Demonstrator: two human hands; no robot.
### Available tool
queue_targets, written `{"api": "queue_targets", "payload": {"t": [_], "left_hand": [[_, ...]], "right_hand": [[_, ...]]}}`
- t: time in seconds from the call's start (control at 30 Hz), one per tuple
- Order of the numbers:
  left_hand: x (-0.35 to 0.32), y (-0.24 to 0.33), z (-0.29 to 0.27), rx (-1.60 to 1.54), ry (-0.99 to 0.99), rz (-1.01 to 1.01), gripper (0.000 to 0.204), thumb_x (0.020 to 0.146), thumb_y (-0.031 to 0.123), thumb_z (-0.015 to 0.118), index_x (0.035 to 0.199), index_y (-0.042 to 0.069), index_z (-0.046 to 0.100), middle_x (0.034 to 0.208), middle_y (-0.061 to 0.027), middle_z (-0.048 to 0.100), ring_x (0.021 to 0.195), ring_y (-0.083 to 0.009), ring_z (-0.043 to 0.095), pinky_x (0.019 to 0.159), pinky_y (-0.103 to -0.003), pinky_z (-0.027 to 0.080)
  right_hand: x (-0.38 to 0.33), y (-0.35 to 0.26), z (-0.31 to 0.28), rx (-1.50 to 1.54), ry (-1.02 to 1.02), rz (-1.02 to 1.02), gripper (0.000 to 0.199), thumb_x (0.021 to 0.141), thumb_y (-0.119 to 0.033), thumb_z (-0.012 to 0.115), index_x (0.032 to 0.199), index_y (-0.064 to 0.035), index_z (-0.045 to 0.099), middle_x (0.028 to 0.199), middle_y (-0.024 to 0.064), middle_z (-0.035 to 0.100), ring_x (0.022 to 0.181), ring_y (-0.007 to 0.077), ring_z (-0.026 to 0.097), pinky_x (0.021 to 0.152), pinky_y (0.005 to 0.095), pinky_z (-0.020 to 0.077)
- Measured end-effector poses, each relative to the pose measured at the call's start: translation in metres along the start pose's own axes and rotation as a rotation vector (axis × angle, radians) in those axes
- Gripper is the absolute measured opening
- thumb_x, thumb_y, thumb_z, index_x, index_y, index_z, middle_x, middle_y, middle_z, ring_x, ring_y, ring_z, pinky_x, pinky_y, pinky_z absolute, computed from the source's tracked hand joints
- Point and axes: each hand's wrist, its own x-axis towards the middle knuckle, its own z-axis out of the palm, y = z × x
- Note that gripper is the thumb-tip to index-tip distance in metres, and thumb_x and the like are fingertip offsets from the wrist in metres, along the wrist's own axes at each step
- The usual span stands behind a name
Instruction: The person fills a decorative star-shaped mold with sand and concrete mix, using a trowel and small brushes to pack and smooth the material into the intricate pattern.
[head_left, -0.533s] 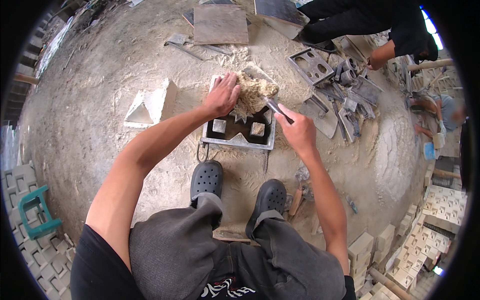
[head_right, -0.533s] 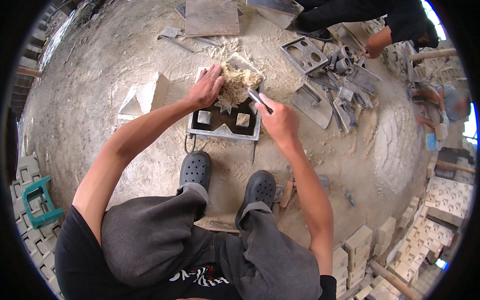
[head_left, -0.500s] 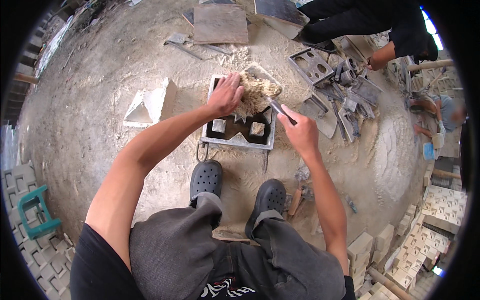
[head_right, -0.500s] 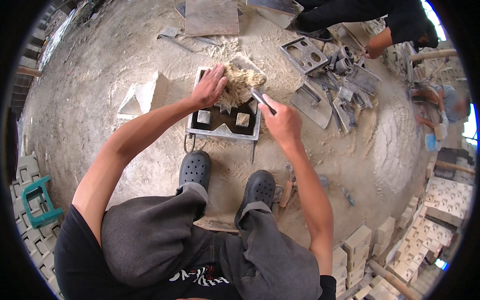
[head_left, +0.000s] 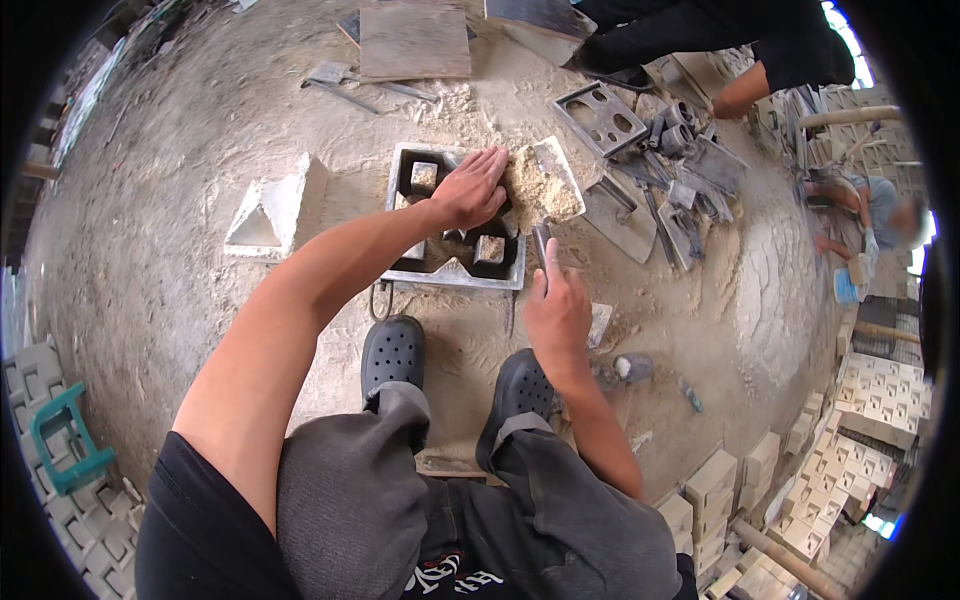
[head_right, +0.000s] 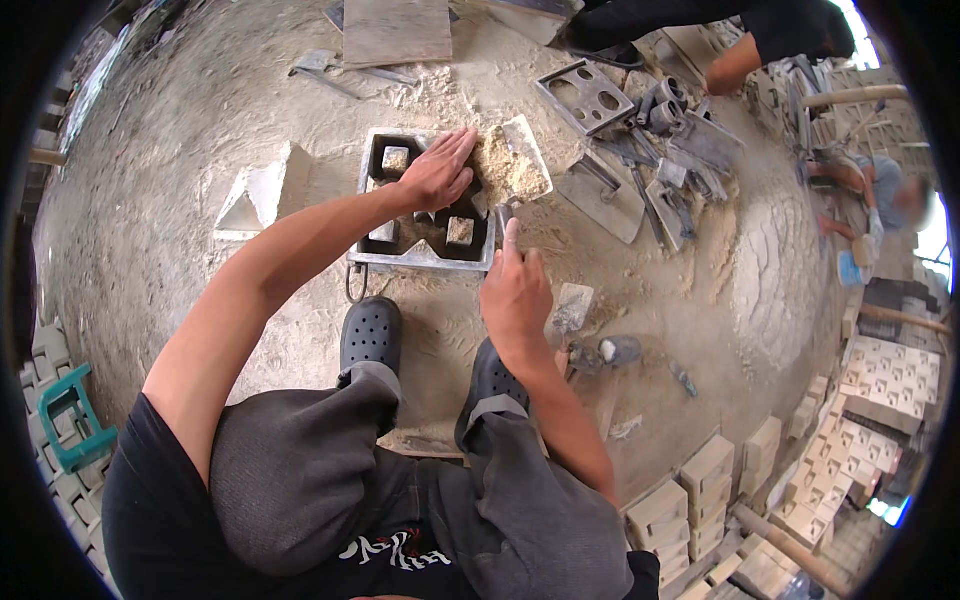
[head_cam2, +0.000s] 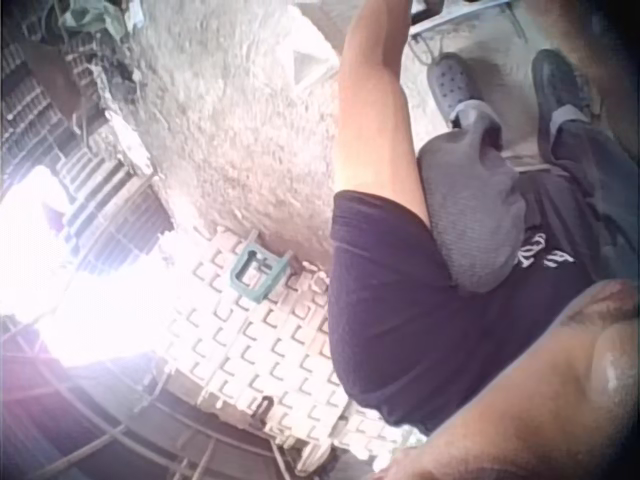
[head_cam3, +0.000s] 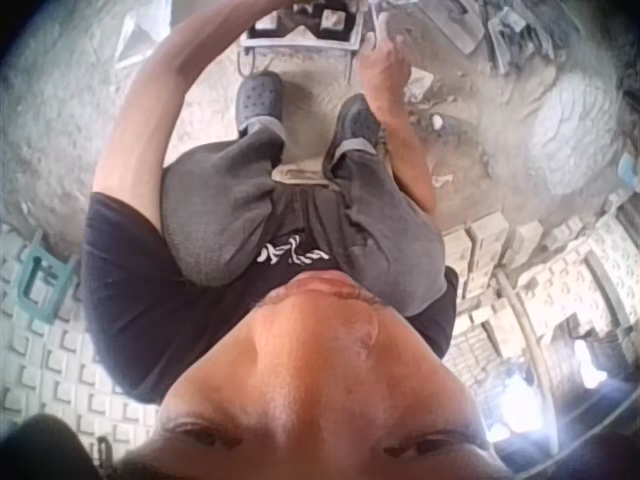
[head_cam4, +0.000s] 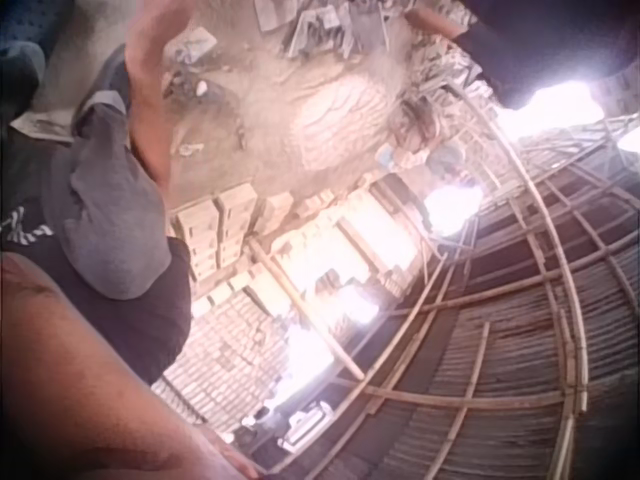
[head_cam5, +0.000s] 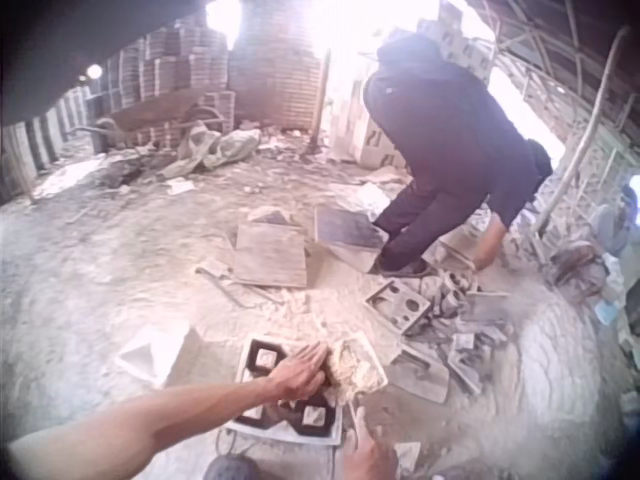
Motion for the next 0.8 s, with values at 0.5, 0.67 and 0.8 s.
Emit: {"api": "queue_targets", "payload": {"t": [0.5,0.67,0.8], "left_hand": [[-0.006,0.004,0.002,-0.076,0.005,0.018,0.069,0.095,0.022,0.049,0.152,-0.008,0.024,0.156,-0.0273,0.034,0.149,-0.0362,0.030,0.125,-0.042,0.021],[-0.009,0.015,0.000,-0.202,0.038,-0.076,0.065,0.095,0.022,0.049,0.151,-0.006,0.029,0.151,-0.0265,0.043,0.140,-0.0378,0.042,0.117,-0.042,0.035],[-0.013,0.012,-0.003,-0.293,0.148,-0.158,0.057,0.095,0.017,0.049,0.149,0.000,0.038,0.138,-0.0278,0.055,0.124,-0.0435,0.055,0.105,-0.046,0.045]], "right_hand": [[-0.004,-0.011,-0.002,-0.074,-0.019,-0.019,0.056,0.094,-0.010,0.059,0.148,-0.0064,0.046,0.097,0.0177,0.058,0.090,0.0359,0.064,0.072,0.0431,0.0543],[-0.007,-0.010,-0.004,-0.100,-0.022,-0.028,0.061,0.090,-0.008,0.060,0.149,-0.0069,0.045,0.098,0.0180,0.057,0.090,0.0365,0.063,0.070,0.0432,0.0554],[-0.015,-0.021,-0.013,-0.144,-0.072,-0.058,0.066,0.085,-0.005,0.061,0.150,-0.0084,0.045,0.099,0.0170,0.054,0.090,0.0365,0.063,0.068,0.0438,0.0565]]}}
